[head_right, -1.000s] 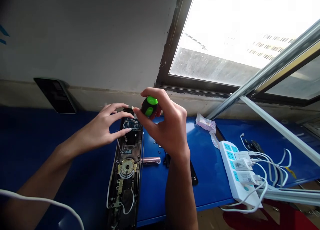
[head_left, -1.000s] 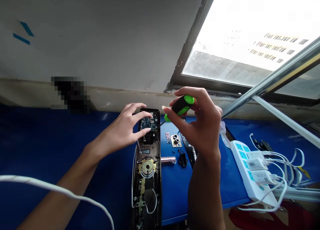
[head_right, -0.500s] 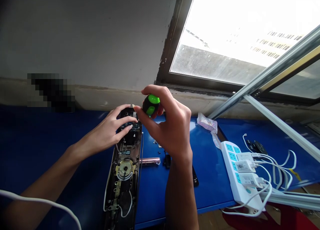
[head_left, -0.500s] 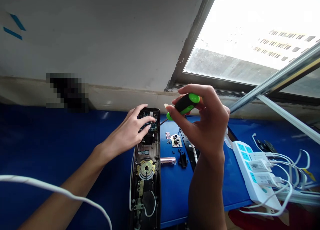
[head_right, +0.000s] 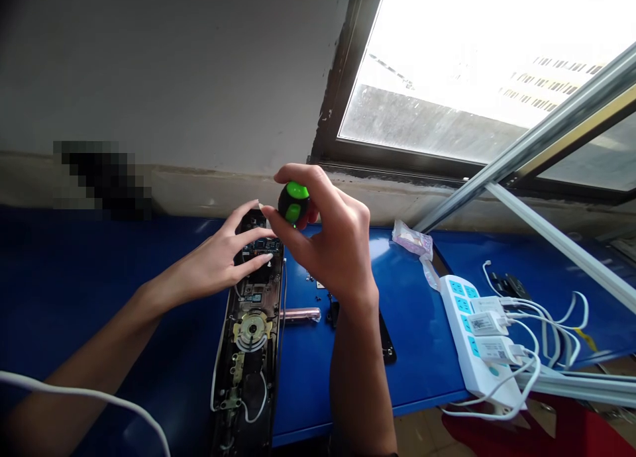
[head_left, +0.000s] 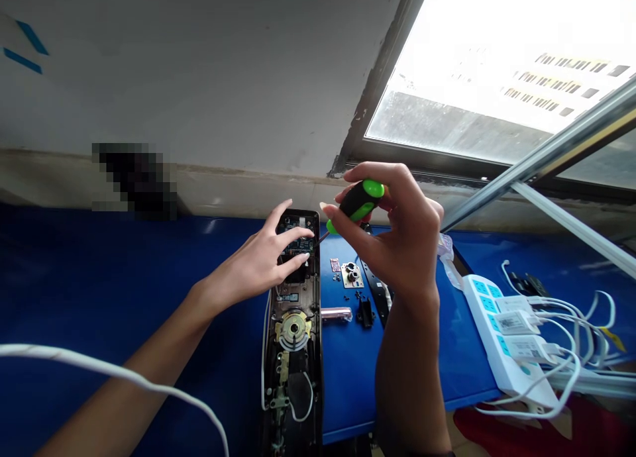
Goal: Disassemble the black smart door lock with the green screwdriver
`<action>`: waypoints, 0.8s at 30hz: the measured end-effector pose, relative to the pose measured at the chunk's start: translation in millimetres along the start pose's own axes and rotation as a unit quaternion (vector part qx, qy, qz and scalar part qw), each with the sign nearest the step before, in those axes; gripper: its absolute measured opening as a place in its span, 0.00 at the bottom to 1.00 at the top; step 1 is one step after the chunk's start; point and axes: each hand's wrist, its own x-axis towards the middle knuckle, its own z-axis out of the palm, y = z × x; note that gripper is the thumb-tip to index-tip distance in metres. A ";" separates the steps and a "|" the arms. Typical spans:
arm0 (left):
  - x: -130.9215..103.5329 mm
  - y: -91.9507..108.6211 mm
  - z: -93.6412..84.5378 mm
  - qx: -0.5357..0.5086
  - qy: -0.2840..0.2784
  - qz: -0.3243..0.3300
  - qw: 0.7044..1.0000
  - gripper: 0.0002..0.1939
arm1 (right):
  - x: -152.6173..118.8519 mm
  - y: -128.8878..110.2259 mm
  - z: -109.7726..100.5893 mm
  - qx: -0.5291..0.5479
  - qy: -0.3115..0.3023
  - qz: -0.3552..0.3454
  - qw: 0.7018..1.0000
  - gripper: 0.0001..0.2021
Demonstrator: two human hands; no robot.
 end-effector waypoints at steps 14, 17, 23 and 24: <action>8.2 -7.7 1.6 -0.077 0.040 -0.035 0.996 0.41 | -2.4 3.3 5.6 -0.007 0.017 -0.019 1.000 0.11; 12.4 -11.7 6.2 -0.135 0.058 -0.035 0.988 0.46 | -2.6 2.9 7.1 -0.038 0.017 -0.026 0.999 0.09; 14.2 -12.2 12.3 -0.157 0.081 -0.049 0.983 0.38 | -3.0 2.1 11.1 -0.118 0.060 -0.048 0.990 0.10; 14.2 -12.1 12.8 -0.156 0.084 -0.048 0.983 0.37 | -3.0 1.3 11.5 -0.119 0.062 -0.043 0.990 0.09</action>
